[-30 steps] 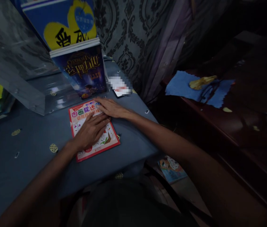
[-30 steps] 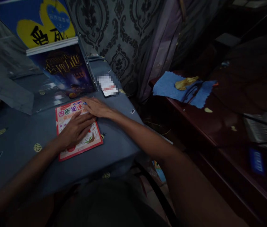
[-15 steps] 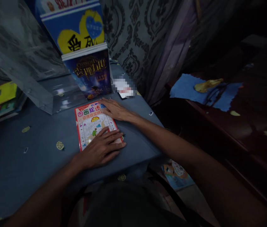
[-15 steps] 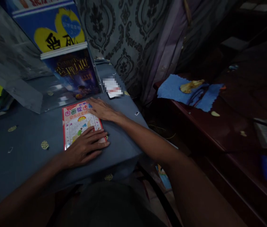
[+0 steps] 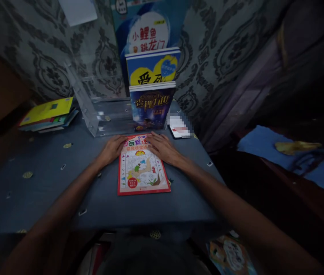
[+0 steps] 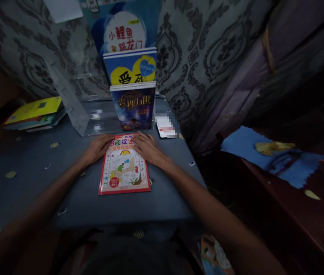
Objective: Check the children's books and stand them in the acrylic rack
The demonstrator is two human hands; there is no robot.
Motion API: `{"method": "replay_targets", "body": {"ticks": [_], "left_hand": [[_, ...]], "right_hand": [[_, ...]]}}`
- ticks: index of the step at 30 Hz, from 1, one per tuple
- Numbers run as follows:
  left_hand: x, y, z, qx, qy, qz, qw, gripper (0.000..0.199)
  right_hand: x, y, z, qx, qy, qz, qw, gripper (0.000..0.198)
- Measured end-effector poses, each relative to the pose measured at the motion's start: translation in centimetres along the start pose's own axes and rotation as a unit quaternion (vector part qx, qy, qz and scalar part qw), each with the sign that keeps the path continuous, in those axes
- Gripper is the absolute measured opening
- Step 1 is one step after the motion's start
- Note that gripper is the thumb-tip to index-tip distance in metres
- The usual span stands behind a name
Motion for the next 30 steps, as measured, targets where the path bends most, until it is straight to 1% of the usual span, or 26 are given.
{"method": "replay_targets", "body": {"ticks": [2,6,7,9,12,14,18,21,23,25,27,29,30], "left_hand": [[0.2,-1.3,-0.2,-0.024,-0.003,-0.004,1.0,0.033],[0.1,-2.0,-0.3,-0.05,0.007,-0.003,0.999,0.032],[0.1,-2.1,-0.3,-0.052,0.01,-0.004,0.999,0.033],[-0.1,-2.2,-0.2,-0.053,0.012,-0.008,0.998,0.037],[-0.2,-2.3,0.0,-0.046,0.002,-0.014,0.999,0.04],[-0.2,-2.3,0.0,-0.039,-0.003,-0.014,0.999,0.041],[-0.2,-2.2,0.1,-0.031,-0.003,-0.012,0.999,0.042],[-0.3,-2.3,0.3,-0.027,-0.004,-0.009,1.0,0.042],[-0.4,-2.2,0.4,-0.026,-0.002,-0.006,1.0,0.04],[-0.5,-2.1,0.4,-0.025,0.007,-0.006,1.0,0.038],[-0.6,-2.0,0.3,-0.021,0.015,-0.008,1.0,0.036],[-0.7,-1.9,0.3,-0.017,0.019,-0.009,1.0,0.037],[-0.8,-1.9,0.4,-0.016,0.02,-0.008,1.0,0.037]], "right_hand": [[0.5,-1.8,0.1,-0.013,-0.005,-0.049,0.999,0.034],[1.8,-6.8,1.8,0.02,-0.029,-0.184,0.982,0.032],[2.2,-7.8,2.2,0.031,-0.029,-0.207,0.977,0.031],[2.7,-9.3,2.9,0.045,-0.02,-0.231,0.972,0.028],[2.5,-10.4,3.2,0.048,-0.004,-0.244,0.969,0.027],[1.5,-11.1,3.2,0.05,0.002,-0.257,0.965,0.028],[-2.2,-12.9,3.1,0.065,0.003,-0.279,0.958,0.028],[-5.3,-14.5,3.0,0.074,0.017,-0.302,0.95,0.026],[-6.6,-15.3,2.9,0.078,0.014,-0.309,0.948,0.028],[-7.0,-15.6,2.6,0.091,-0.002,-0.3,0.95,0.028],[-6.6,-15.3,2.2,0.125,-0.036,-0.284,0.95,0.024],[-5.6,-14.3,1.8,0.166,-0.076,-0.256,0.949,0.022],[-5.0,-13.3,1.7,0.18,-0.085,-0.236,0.951,0.023]]}}
Point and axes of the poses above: each hand's wrist, its own x-axis towards the middle knuckle, its own z-axis out of the palm, y = z × x, the point moved 5 cm from there along x, towards the middle knuckle, and after that the axes turned 5 degrees about y, right-handed, at the moved point
